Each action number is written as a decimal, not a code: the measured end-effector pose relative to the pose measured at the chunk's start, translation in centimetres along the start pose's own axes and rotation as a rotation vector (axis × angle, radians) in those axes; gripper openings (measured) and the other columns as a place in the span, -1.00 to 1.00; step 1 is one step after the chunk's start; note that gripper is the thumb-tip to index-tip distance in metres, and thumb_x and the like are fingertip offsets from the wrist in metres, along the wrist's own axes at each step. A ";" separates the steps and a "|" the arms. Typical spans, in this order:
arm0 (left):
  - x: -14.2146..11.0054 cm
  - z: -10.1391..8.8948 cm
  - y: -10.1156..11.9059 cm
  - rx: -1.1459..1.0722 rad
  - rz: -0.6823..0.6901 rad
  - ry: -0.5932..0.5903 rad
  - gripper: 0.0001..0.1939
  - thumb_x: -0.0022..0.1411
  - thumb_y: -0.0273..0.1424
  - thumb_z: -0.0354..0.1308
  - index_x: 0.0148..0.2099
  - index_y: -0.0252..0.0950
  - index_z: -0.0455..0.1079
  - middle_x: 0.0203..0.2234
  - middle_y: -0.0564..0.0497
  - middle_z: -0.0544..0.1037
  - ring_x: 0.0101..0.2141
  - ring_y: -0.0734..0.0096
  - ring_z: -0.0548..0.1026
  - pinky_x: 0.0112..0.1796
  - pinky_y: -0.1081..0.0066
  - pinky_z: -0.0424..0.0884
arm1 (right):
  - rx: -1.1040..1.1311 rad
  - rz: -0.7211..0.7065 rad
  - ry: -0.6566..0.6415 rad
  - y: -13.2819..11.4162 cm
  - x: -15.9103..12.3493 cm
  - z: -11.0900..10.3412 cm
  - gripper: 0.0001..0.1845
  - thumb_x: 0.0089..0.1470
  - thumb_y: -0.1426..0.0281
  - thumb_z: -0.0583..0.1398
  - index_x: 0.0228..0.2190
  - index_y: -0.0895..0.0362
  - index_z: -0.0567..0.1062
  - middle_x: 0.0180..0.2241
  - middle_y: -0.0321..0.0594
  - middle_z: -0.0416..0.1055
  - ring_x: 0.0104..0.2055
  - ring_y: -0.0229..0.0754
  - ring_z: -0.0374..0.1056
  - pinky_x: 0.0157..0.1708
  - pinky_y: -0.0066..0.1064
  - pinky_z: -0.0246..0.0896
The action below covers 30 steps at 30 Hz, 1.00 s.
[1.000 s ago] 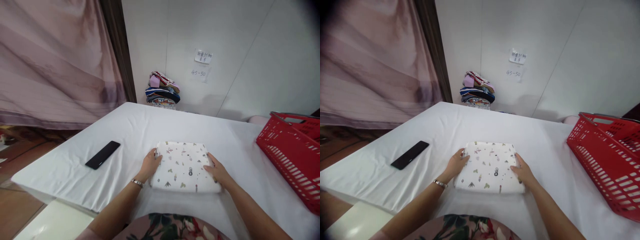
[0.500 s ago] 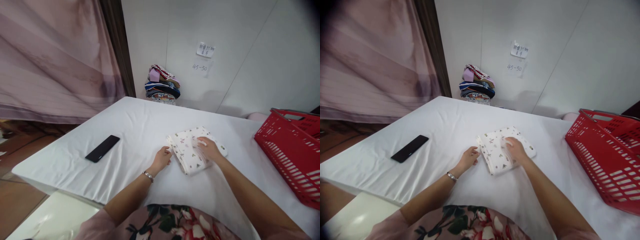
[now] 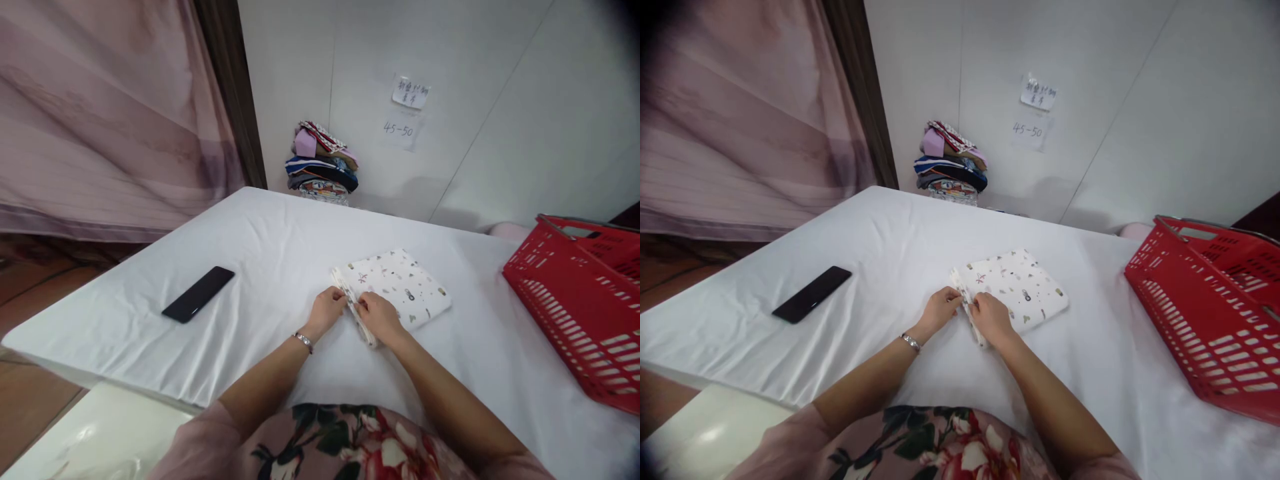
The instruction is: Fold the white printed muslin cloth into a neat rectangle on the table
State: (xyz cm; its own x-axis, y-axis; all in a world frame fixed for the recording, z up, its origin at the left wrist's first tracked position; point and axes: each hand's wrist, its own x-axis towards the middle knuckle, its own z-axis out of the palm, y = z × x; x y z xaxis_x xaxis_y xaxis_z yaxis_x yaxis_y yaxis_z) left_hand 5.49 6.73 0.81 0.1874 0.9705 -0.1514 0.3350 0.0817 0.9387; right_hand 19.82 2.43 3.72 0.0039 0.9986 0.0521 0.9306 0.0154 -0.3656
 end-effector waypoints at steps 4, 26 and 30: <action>-0.1 0.6 0.0 -0.116 -0.074 -0.065 -0.91 0.08 -0.40 0.12 -0.40 -0.30 0.28 -0.64 0.15 0.39 -0.67 0.57 0.36 -0.62 0.55 0.27 | 0.138 0.012 -0.006 0.4 0.1 -0.1 -0.86 0.06 0.36 0.10 -0.50 0.10 0.38 -0.49 -0.33 0.37 -0.42 -0.28 0.23 -0.45 -0.47 -0.06; 0.3 1.1 -0.8 -0.232 -0.058 -0.051 -0.93 0.05 -0.50 0.13 -0.41 -0.30 0.27 -0.67 0.18 0.37 -0.70 0.60 0.32 -0.65 0.57 0.23 | 0.044 -0.070 -0.011 0.4 0.2 -0.2 -0.81 0.06 0.45 0.07 -0.57 0.12 0.30 -0.54 -0.31 0.29 -0.45 -0.27 0.18 -0.45 -0.46 -0.10; 0.3 1.2 -0.7 -0.255 -0.046 -0.054 -0.92 0.04 -0.53 0.12 -0.42 -0.30 0.26 -0.70 0.20 0.35 -0.72 0.62 0.30 -0.66 0.58 0.21 | 0.181 -0.115 0.007 0.9 0.3 0.0 -0.81 0.07 0.45 0.05 -0.56 0.12 0.31 -0.55 -0.34 0.28 -0.47 -0.29 0.18 -0.44 -0.48 -0.04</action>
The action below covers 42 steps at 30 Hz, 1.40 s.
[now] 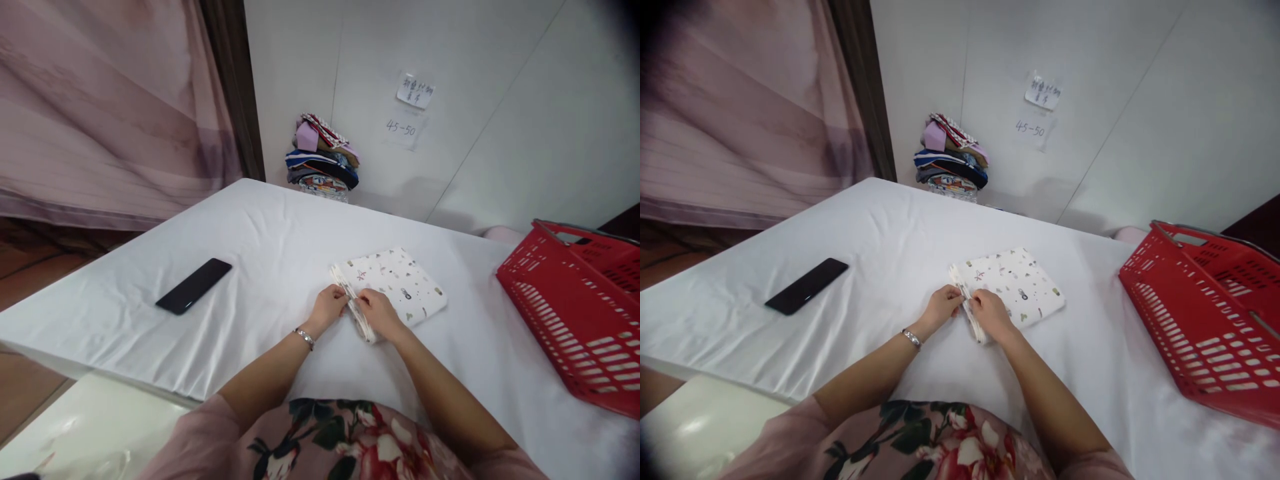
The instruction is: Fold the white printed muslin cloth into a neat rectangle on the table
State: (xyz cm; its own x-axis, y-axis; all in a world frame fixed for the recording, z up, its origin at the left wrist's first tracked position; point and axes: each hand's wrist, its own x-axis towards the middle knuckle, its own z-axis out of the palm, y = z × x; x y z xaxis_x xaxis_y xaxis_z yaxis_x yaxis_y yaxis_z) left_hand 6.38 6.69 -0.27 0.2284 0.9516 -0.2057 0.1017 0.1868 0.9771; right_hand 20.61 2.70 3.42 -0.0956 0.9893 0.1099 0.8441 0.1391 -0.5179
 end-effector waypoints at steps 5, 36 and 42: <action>-0.1 0.0 0.2 -0.049 0.016 0.004 -0.91 0.06 -0.56 0.09 -0.43 -0.30 0.25 -0.71 0.20 0.35 -0.74 0.63 0.28 -0.68 0.58 0.20 | -0.044 -0.009 0.031 -0.1 0.0 0.8 -0.82 0.07 0.44 0.05 -0.55 0.11 0.34 -0.52 -0.32 0.30 -0.44 -0.27 0.20 -0.41 -0.47 -0.03; -0.1 0.3 -0.9 -0.122 0.078 0.043 -0.81 0.05 -0.56 0.11 -0.26 -0.28 0.22 -0.62 0.20 0.37 -0.68 0.63 0.31 -0.62 0.58 0.23 | 0.109 0.031 0.049 0.0 -0.6 0.6 -0.83 0.06 0.39 0.03 -0.48 0.12 0.39 -0.52 -0.33 0.34 -0.47 -0.28 0.21 -0.44 -0.49 0.02; -0.3 0.2 -0.7 -0.142 0.089 0.035 -0.78 0.05 -0.55 0.11 -0.23 -0.27 0.21 -0.63 0.21 0.38 -0.70 0.65 0.30 -0.63 0.60 0.23 | -0.102 0.043 -0.023 -0.6 -0.4 0.7 -0.90 0.06 0.41 0.06 -0.42 0.12 0.37 -0.42 -0.26 0.37 -0.36 -0.23 0.25 -0.38 -0.46 0.01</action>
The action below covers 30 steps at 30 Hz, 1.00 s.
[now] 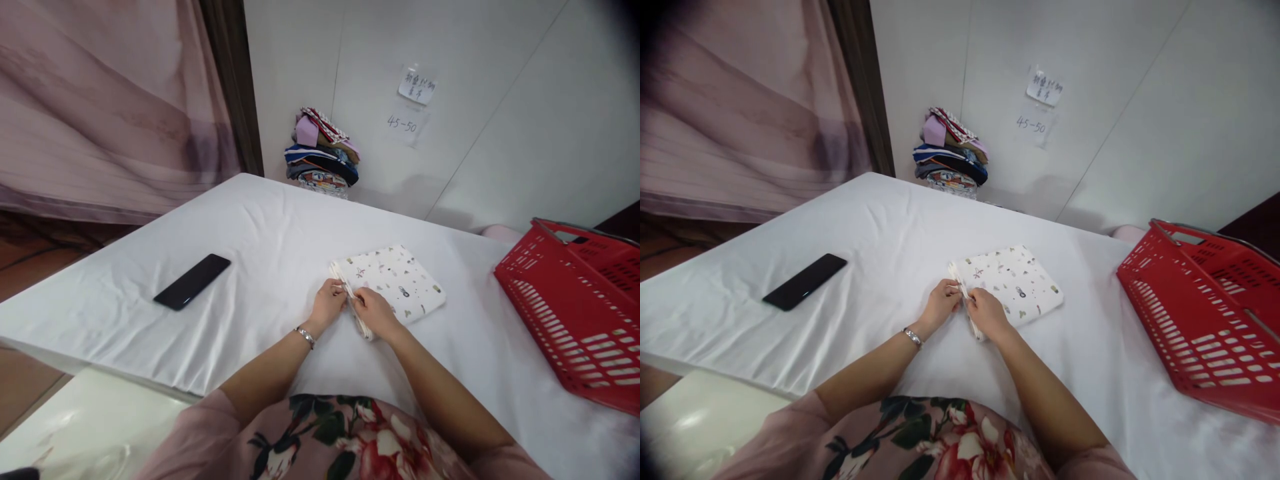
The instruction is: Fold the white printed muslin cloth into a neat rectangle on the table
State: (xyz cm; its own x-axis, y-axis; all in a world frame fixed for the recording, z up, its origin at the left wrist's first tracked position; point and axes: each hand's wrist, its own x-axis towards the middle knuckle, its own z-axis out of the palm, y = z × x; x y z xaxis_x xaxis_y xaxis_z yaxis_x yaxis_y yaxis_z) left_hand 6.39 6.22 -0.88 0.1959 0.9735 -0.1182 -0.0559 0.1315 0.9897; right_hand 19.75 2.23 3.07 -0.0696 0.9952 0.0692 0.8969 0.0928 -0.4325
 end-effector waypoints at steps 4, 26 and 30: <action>-0.1 -0.1 0.4 -0.067 -0.056 0.016 -0.76 0.05 -0.54 0.13 -0.21 -0.29 0.20 -0.61 0.18 0.41 -0.66 0.61 0.36 -0.61 0.59 0.29 | -0.104 0.062 -0.047 -1.0 -0.3 0.0 -0.83 0.03 0.32 0.13 -0.30 0.12 0.35 -0.30 -0.18 0.38 -0.29 -0.17 0.29 -0.42 -0.44 -0.02; 3.6 -0.6 2.4 0.045 -0.216 0.112 -0.72 0.01 -0.22 0.21 -0.46 -0.32 0.28 -0.75 0.18 0.27 -0.73 0.61 0.22 -0.67 0.56 0.12 | -0.021 -0.034 0.085 0.1 -0.9 1.5 -0.77 0.01 0.50 0.03 -0.25 0.11 0.35 -0.23 -0.17 0.37 -0.17 -0.16 0.27 -0.22 -0.42 0.08; 4.3 -0.4 2.8 0.090 -0.220 0.129 -0.74 -0.01 -0.28 0.21 -0.55 -0.31 0.24 -0.80 0.21 0.17 -0.74 0.63 0.12 -0.67 0.54 0.03 | -0.055 -0.018 0.050 0.0 -0.7 1.5 -0.79 0.01 0.48 0.04 -0.25 0.11 0.35 -0.22 -0.18 0.36 -0.16 -0.16 0.26 -0.24 -0.43 0.06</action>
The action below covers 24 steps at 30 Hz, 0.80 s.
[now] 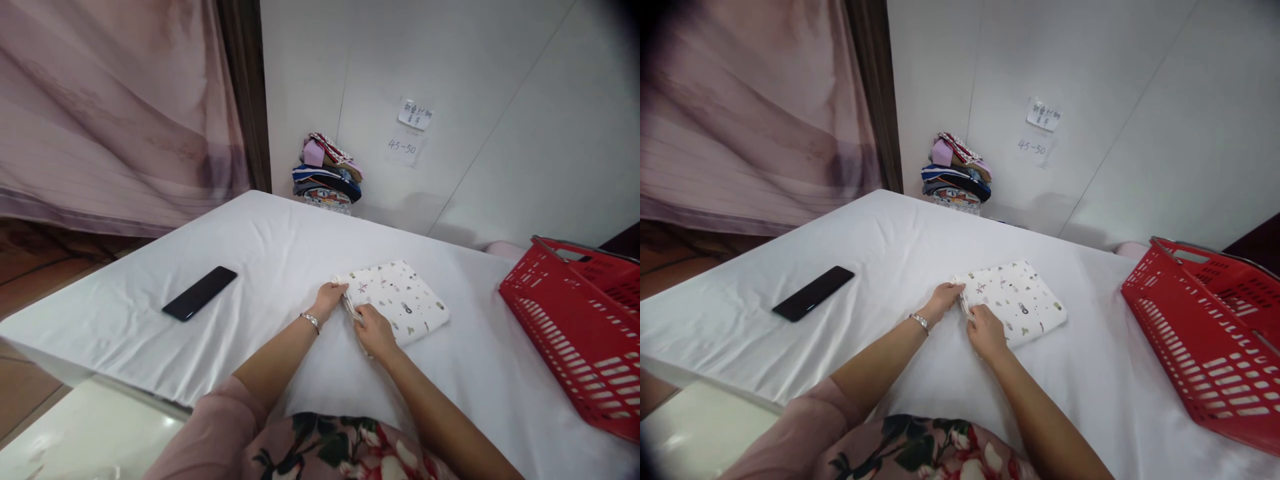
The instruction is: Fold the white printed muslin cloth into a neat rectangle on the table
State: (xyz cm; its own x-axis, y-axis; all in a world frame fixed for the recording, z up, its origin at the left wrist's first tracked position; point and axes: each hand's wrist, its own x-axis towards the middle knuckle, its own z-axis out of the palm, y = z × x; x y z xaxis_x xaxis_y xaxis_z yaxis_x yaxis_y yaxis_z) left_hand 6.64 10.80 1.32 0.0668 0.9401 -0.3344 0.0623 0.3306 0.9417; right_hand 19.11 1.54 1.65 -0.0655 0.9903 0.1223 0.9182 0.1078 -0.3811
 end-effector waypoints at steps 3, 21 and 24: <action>0.3 0.2 0.1 0.023 0.030 0.043 -0.79 0.00 -0.36 0.15 -0.57 -0.31 0.23 -0.79 0.20 0.16 -0.72 0.63 0.12 -0.64 0.54 0.04 | -0.011 0.015 -0.026 -0.2 -0.1 -0.1 -0.78 0.01 0.46 0.04 -0.24 0.11 0.34 -0.22 -0.20 0.36 -0.17 -0.16 0.26 -0.27 -0.43 0.05; 1.7 0.0 -0.3 0.368 0.162 0.186 -0.80 0.07 -0.29 0.09 -0.49 -0.31 0.32 -0.60 0.03 0.44 -0.50 0.44 0.38 -0.48 0.48 0.19 | -0.118 -0.047 -0.014 -0.8 -0.7 -0.2 -0.63 0.01 0.50 0.02 -0.11 0.08 0.36 -0.19 -0.18 0.33 -0.17 -0.17 0.25 -0.27 -0.43 0.10; 1.8 -0.3 -0.2 0.439 0.182 0.189 -0.83 0.08 -0.33 0.08 -0.49 -0.30 0.31 -0.56 0.01 0.46 -0.46 0.42 0.40 -0.43 0.47 0.21 | -0.136 -0.092 0.022 -0.8 -1.2 -0.3 -0.58 -0.01 0.52 0.03 -0.07 0.11 0.35 -0.21 -0.16 0.32 -0.17 -0.14 0.24 -0.24 -0.40 0.13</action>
State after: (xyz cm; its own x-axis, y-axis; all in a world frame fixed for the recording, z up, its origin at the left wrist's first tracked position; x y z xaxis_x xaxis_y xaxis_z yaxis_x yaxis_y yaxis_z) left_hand 6.43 12.42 0.54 -0.0630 0.9913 -0.1157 0.4813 0.1317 0.8666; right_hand 18.59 0.21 2.05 -0.1445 0.9746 0.1711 0.9532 0.1835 -0.2404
